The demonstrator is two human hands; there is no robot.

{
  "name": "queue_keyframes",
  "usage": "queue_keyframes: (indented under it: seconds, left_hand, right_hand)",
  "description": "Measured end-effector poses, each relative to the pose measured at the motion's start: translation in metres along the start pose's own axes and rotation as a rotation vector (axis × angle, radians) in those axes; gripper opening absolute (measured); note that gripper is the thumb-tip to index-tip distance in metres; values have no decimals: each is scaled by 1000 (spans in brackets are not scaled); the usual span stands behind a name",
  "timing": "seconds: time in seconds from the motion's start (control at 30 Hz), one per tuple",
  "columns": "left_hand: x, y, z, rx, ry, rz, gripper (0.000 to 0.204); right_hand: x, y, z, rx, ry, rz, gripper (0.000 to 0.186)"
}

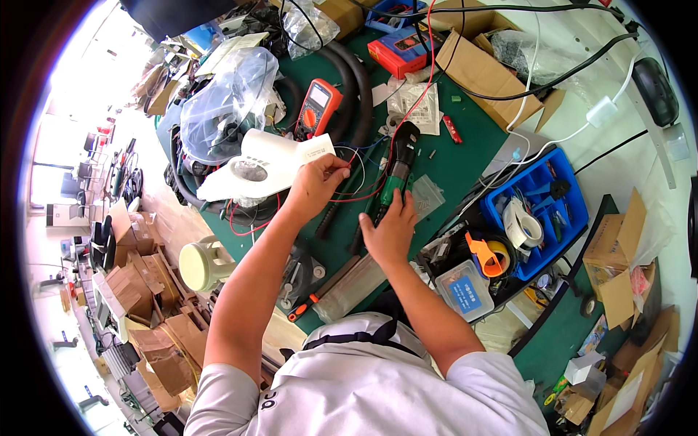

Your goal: The person handles a white plastic housing, uses a power screwdriver to tighten a screw, connects wires to a digital multimeter, and adjusts a benchtop power supply.

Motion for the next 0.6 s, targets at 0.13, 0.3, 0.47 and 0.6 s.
queue_keyframes:
  seconds: [0.13,0.3,0.47,0.6]
  left_hand:
    - [-5,2,6,20,17,-69,17]
    - [-8,-4,8,-30,-30,-80,16]
    - [-9,-15,15,-6,-10,-130,15]
    - [-9,-19,21,-12,-9,-135,16]
  right_hand:
    - [4,20,-7,28,104,-60,92]
    - [13,28,3,-2,145,-37,90]
    - [24,-6,13,-64,188,290,88]
    - [17,-43,25,-167,289,432,86]
Point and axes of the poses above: each hand's wrist, its own z-axis towards the middle knuckle, its own y-axis out of the palm, x = y × z, the point moved 3 cm from there along z, towards the middle knuckle, and after that the axes turned 13 degrees about z, right-handed, at the moved point
